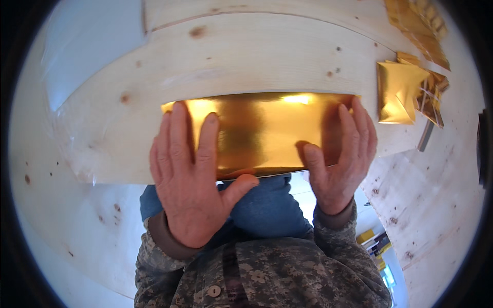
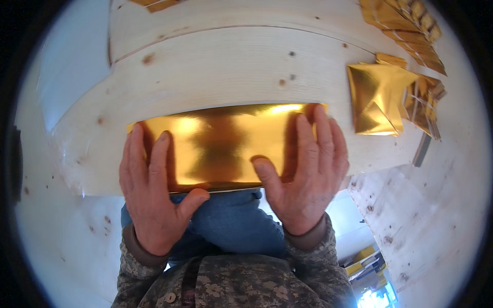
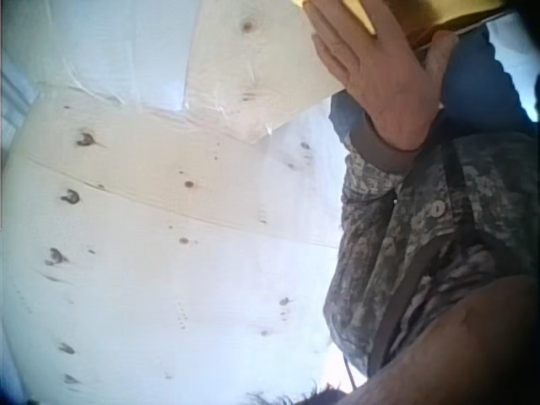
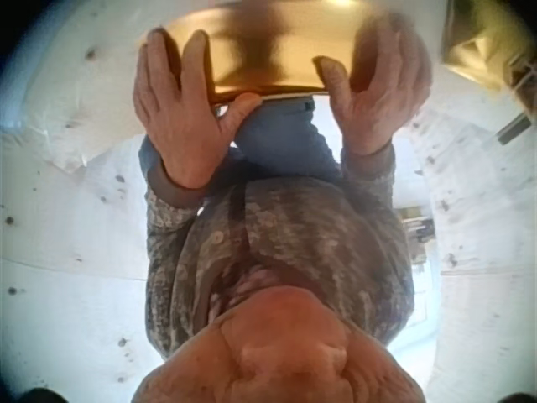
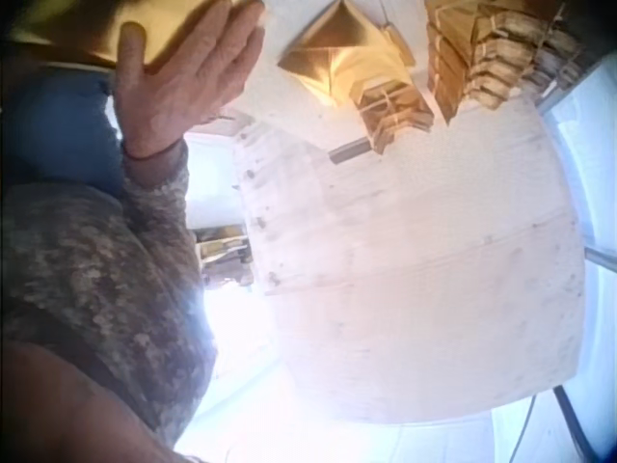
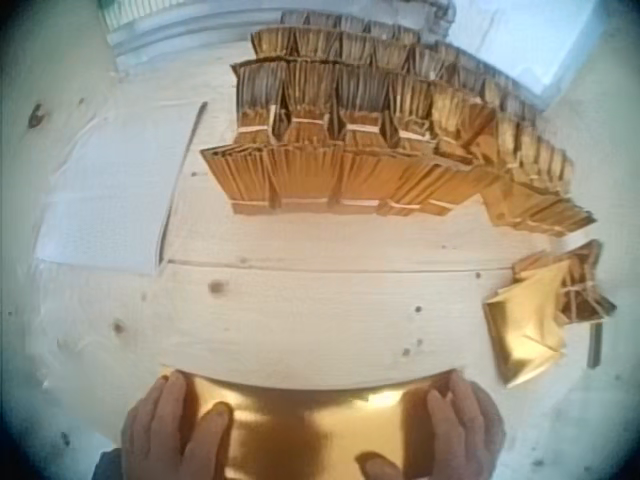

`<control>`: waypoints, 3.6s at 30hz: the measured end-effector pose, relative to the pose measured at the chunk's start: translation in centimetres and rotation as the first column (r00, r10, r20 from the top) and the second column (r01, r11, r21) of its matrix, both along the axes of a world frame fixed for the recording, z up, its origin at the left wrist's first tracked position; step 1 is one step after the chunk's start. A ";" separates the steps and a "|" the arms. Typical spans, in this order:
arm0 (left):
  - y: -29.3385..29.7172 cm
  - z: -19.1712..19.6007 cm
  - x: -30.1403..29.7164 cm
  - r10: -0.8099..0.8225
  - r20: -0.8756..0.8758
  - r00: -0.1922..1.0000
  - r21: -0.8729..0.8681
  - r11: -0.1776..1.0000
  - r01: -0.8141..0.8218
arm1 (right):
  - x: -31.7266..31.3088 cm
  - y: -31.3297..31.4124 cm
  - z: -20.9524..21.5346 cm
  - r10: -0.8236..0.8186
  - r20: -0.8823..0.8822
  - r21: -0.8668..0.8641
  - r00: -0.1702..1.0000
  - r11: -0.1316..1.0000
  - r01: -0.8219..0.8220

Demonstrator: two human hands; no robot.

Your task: The person folds a rectangular sheet of gold-colored paper into a triangular packet by hand. They make multiple precise creases, fold the sides inward, and tuck the ends to form a sealed packet, then place it with others on the table.

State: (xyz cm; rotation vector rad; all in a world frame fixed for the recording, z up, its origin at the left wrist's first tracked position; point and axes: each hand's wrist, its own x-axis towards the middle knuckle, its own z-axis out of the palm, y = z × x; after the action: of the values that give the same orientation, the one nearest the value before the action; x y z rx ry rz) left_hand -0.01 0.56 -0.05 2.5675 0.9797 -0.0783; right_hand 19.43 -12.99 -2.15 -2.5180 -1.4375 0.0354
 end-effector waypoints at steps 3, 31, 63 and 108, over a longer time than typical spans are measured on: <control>-0.2 0.1 0.0 0.003 -0.024 1.000 0.004 1.000 -0.003 | 0.1 -0.1 0.1 -0.007 -0.018 -0.011 1.000 1.000 0.007; -0.4 -0.4 -0.2 -0.026 -0.066 0.997 0.084 0.996 0.032 | 0.3 -0.4 0.0 -0.048 -0.074 -0.032 0.996 0.998 0.046; 0.1 -0.1 -0.3 0.000 -0.010 1.000 0.006 1.000 0.000 | 0.2 0.0 -0.1 0.034 0.044 -0.031 0.998 0.999 -0.033; -0.5 -0.5 -0.2 0.106 0.078 0.991 -0.079 0.992 -0.100 | 0.9 -0.9 -1.3 0.047 0.095 -0.013 0.994 0.999 -0.046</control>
State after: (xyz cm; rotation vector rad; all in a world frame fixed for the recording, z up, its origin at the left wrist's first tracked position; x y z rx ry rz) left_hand -0.26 0.07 -0.54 2.4279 1.0556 0.0179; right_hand 20.33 -13.91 -3.48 -2.5268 -1.5358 -0.0703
